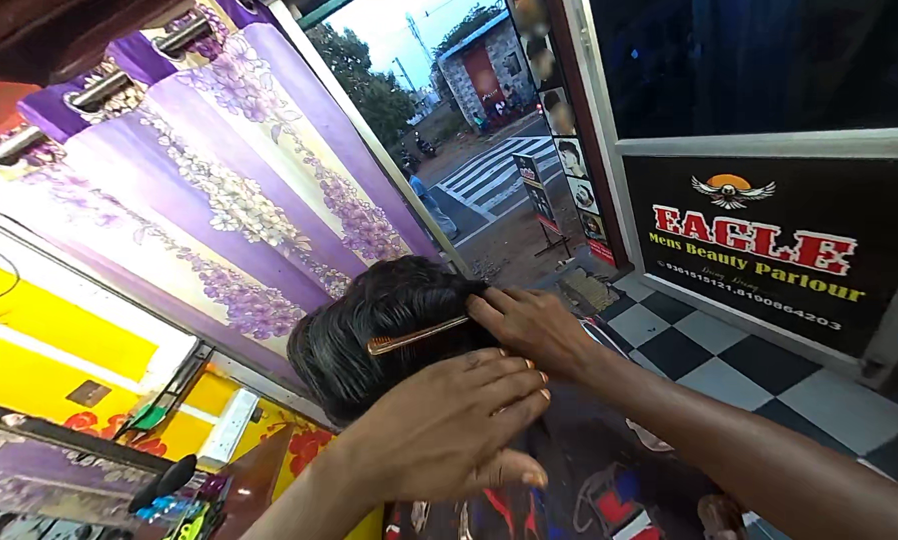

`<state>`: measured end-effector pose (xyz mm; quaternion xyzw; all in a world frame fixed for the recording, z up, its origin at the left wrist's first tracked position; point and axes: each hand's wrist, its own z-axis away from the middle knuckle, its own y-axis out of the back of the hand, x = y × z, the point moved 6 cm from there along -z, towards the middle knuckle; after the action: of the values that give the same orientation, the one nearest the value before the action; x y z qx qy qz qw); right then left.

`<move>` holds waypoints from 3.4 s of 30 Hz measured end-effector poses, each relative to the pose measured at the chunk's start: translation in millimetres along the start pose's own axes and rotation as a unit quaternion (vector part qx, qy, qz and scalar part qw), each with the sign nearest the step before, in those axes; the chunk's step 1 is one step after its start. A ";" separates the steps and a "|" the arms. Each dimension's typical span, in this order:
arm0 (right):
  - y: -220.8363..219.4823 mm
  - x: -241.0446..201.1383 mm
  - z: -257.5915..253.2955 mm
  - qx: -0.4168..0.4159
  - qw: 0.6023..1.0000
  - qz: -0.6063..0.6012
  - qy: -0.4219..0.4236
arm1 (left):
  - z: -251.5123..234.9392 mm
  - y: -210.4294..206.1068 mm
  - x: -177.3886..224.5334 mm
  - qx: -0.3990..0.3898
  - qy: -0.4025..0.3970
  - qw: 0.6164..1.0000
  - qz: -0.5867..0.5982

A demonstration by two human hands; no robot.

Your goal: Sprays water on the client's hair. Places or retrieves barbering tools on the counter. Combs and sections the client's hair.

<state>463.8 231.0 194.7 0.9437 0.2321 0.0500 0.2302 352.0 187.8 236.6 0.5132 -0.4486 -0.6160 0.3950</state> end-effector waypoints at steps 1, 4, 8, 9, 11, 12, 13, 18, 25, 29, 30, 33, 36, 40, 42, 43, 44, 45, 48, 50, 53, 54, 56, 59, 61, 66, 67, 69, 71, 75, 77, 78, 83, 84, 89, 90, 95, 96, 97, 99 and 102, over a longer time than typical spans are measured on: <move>0.7 3.6 -1.8 0.005 1.000 0.001 0.005 | -3.1 0.0 -7.1 -0.011 0.005 1.000 0.011; 2.8 15.3 -7.4 0.015 1.000 -0.009 0.018 | -7.5 6.6 -22.7 -0.042 0.022 0.998 0.029; 8.4 23.7 -20.2 -0.013 0.999 -0.030 0.022 | -3.9 2.3 -48.6 -0.055 0.078 0.995 -0.017; 10.2 27.3 -24.6 -0.009 0.999 -0.035 0.012 | -2.8 2.3 -54.6 -0.053 0.086 0.994 -0.038; 15.0 40.9 -32.2 0.019 0.998 -0.054 -0.035 | 0.5 4.6 -65.5 -0.055 0.101 0.992 -0.061; 18.2 50.6 -34.3 0.029 0.993 -0.076 -0.081 | 3.5 5.9 -71.4 -0.057 0.108 0.990 -0.067; 21.9 61.1 -34.4 0.038 0.985 -0.109 -0.132 | 8.0 7.1 -78.2 -0.059 0.118 0.989 -0.069; 10.5 84.4 6.0 0.115 0.912 -0.294 -0.262 | 32.9 9.9 -102.7 -0.045 0.163 0.984 -0.050; -26.4 33.7 67.8 0.095 0.986 -0.138 -0.017 | 46.1 9.4 -109.6 -0.011 0.175 0.984 -0.009; -37.3 7.3 75.0 0.056 0.990 -0.072 0.108 | 45.8 9.4 -110.1 -0.012 0.183 0.983 -0.003; -39.0 3.0 74.6 0.047 0.989 -0.064 0.121 | 45.7 9.4 -110.1 -0.010 0.183 0.983 -0.003; -42.3 -2.1 71.1 0.030 0.990 -0.050 0.128 | 46.0 9.1 -110.0 -0.008 0.184 0.983 0.000; -45.6 -1.4 66.2 0.014 0.993 -0.030 0.112 | 46.5 9.1 -110.2 -0.009 0.187 0.982 0.002; -49.8 -1.3 60.2 0.001 0.996 -0.032 0.083 | 46.5 9.5 -109.9 -0.009 0.190 0.982 0.009; -51.1 -0.7 56.9 -0.001 0.997 -0.033 0.065 | 45.9 10.7 -109.5 -0.010 0.192 0.981 0.017; -51.9 0.2 55.1 -0.004 0.998 -0.036 0.054 | 45.3 11.8 -109.2 -0.011 0.194 0.981 0.021; -52.8 1.2 52.8 -0.007 0.998 -0.039 0.044 | 44.7 13.0 -108.8 -0.012 0.197 0.980 0.026; -53.3 2.3 50.4 -0.009 0.999 -0.040 0.034 | 44.0 14.2 -108.3 -0.014 0.199 0.979 0.033; -53.3 5.3 43.0 -0.018 0.999 -0.037 0.016 | 43.5 18.2 -106.9 -0.011 0.208 0.977 0.054; -53.2 7.1 40.3 -0.024 0.999 -0.043 0.011 | 44.2 24.8 -103.9 0.012 0.212 0.975 0.066; -52.9 8.4 39.9 -0.025 0.999 -0.040 0.015 | 42.7 48.9 -90.4 0.122 0.199 0.970 0.069; -53.2 8.5 40.1 -0.027 0.999 -0.038 0.015 | 42.4 58.6 -82.8 0.166 0.193 0.964 0.075; -52.4 9.0 39.7 -0.031 0.999 -0.040 0.013 | 43.9 69.4 -63.2 0.228 0.169 0.954 0.094; -49.5 11.7 35.6 -0.036 0.998 -0.045 0.009 | 34.1 49.5 -23.3 0.146 0.087 0.976 0.134; -47.7 13.3 33.3 -0.033 0.999 -0.042 0.008 | 17.0 22.0 5.2 0.023 0.038 0.994 0.098; -44.3 16.8 29.0 -0.037 0.998 -0.040 0.006 | 8.6 -16.4 3.1 -0.081 0.061 0.994 0.029; -42.8 17.8 27.8 -0.039 0.998 -0.040 0.002 | 10.9 -17.1 -4.6 -0.086 0.077 0.993 0.020; -40.4 20.0 25.6 -0.037 0.999 -0.031 -0.005 | 16.7 -15.6 -18.8 -0.079 0.102 0.992 0.007; -38.1 22.8 22.9 -0.037 0.999 -0.025 -0.016 | 21.0 -12.9 -28.5 -0.072 0.110 0.991 -0.001; -36.1 30.0 15.9 -0.055 0.995 -0.044 -0.065 | 23.1 -4.7 -42.4 -0.067 0.115 0.991 0.002; -36.5 34.6 14.3 -0.065 0.990 -0.064 -0.104 | 24.4 0.4 -50.4 -0.058 0.120 0.991 -0.002; -37.7 38.4 15.0 -0.069 0.987 -0.076 -0.125 | 25.2 2.8 -54.9 -0.056 0.123 0.991 -0.001; -44.8 61.5 32.8 0.016 0.939 -0.251 -0.233 | 35.4 7.1 -81.9 -0.032 0.153 0.988 0.012; -45.3 62.9 37.9 0.038 0.929 -0.278 -0.241 | 37.7 7.5 -87.0 -0.027 0.153 0.988 0.011; -29.7 44.8 57.0 0.138 0.944 -0.249 -0.167 | 46.0 9.4 -105.0 -0.028 0.174 0.984 0.017; -26.8 38.6 57.6 0.138 0.951 -0.237 -0.143 | 47.6 8.0 -107.8 -0.025 0.176 0.984 0.020; -27.8 17.4 51.4 0.089 0.971 -0.201 -0.098 | 47.2 6.2 -111.6 -0.031 0.190 0.981 0.025; -28.7 15.5 50.4 0.084 0.972 -0.196 -0.096 | 46.2 6.7 -111.3 -0.037 0.196 0.979 0.029; -28.8 14.0 49.2 0.081 0.975 -0.188 -0.092 | 45.3 7.1 -111.2 -0.041 0.200 0.978 0.032; -26.5 11.7 45.4 0.085 0.980 -0.159 -0.082 | 44.3 7.5 -111.7 -0.043 0.202 0.978 0.039; -23.1 11.5 38.7 0.082 0.987 -0.120 -0.067 | 44.4 7.5 -113.7 -0.041 0.198 0.978 0.052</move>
<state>472.2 238.5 149.6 0.9258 0.3314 -0.0608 0.1714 326.7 299.9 278.5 0.5842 -0.3621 -0.4988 0.5280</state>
